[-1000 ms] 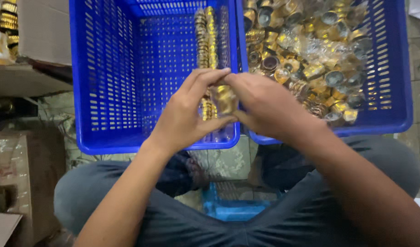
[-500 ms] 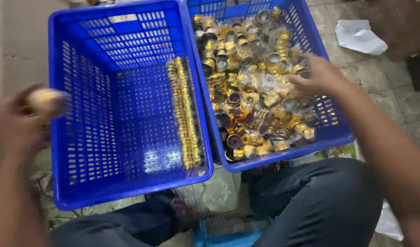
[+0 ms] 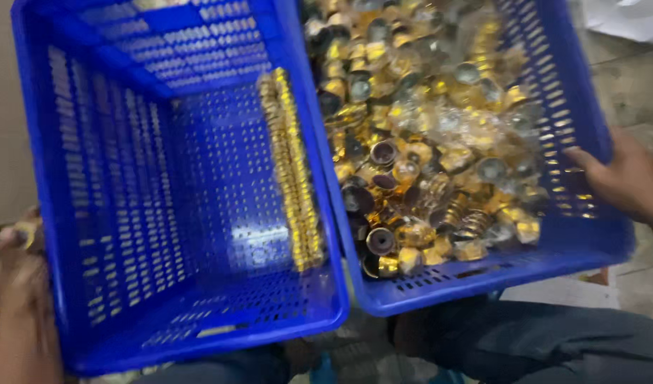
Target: The person sits on a low stool and repeatedly picks gold-colored plastic caps from a right basket, unwraps them, and stacks them in a left basket. The person handles the caps one at a time, occasionally adjusting the growing stack.
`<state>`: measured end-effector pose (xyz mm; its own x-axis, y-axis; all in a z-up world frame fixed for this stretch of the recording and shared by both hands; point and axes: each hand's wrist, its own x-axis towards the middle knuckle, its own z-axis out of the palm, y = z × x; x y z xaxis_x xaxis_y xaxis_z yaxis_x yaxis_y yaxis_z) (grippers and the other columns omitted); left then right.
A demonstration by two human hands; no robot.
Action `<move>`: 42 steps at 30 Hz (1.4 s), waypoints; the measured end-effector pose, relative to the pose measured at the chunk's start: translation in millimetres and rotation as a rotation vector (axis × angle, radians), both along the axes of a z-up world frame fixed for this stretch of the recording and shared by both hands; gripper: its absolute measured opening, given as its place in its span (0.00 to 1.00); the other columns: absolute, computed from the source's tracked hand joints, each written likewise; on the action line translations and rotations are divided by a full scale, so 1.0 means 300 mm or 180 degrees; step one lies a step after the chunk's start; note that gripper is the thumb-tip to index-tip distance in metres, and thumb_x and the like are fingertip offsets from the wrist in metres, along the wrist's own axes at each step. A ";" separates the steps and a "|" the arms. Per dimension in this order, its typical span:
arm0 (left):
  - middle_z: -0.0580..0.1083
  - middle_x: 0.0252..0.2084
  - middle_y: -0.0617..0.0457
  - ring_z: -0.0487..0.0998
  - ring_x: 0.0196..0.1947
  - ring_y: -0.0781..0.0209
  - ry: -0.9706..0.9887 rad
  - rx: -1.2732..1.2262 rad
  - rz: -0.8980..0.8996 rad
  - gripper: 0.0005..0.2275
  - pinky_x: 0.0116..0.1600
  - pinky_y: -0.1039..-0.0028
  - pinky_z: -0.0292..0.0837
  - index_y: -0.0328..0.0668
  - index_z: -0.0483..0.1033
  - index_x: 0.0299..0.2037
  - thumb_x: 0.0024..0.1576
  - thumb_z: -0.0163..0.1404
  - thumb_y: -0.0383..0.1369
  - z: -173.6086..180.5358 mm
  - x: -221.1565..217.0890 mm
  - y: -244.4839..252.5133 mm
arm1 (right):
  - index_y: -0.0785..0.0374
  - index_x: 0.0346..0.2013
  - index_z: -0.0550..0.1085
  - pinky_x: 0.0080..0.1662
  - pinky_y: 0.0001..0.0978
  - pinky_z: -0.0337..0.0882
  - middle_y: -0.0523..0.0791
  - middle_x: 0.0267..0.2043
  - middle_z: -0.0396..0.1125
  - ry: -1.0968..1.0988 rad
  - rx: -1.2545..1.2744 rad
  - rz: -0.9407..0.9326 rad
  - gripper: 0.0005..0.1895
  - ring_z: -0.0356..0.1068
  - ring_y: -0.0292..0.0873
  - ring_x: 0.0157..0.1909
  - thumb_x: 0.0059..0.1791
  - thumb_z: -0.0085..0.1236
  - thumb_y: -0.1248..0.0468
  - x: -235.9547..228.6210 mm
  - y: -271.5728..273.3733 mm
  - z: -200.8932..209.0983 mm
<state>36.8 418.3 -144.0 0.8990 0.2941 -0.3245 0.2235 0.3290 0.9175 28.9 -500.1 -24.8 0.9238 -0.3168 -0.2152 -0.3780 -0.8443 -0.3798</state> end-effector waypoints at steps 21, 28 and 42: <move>0.75 0.45 0.58 0.75 0.43 0.67 -0.0070 0.2589 0.0372 0.27 0.48 0.74 0.72 0.45 0.78 0.57 0.70 0.39 0.59 0.128 0.018 -0.185 | 0.72 0.66 0.67 0.51 0.65 0.64 0.69 0.57 0.68 0.0000 -0.0561 -0.0010 0.28 0.66 0.75 0.57 0.59 0.53 0.53 0.022 -0.192 -0.153; 0.68 0.54 0.34 0.74 0.49 0.39 -0.1397 0.4538 0.0173 0.18 0.50 0.55 0.67 0.27 0.69 0.66 0.69 0.60 0.22 0.653 0.098 -0.459 | 0.67 0.75 0.60 0.64 0.58 0.56 0.66 0.70 0.59 0.0226 -0.0609 0.0982 0.36 0.57 0.67 0.70 0.54 0.49 0.56 0.024 0.390 0.357; 0.76 0.53 0.34 0.79 0.49 0.29 0.0888 0.3994 -0.4168 0.15 0.52 0.45 0.75 0.36 0.66 0.55 0.58 0.44 0.28 -0.656 0.228 -1.041 | 0.39 0.70 0.65 0.34 0.44 0.88 0.40 0.44 0.78 0.1222 -0.0932 0.1984 0.31 0.81 0.41 0.36 0.51 0.53 0.54 -0.021 0.995 0.470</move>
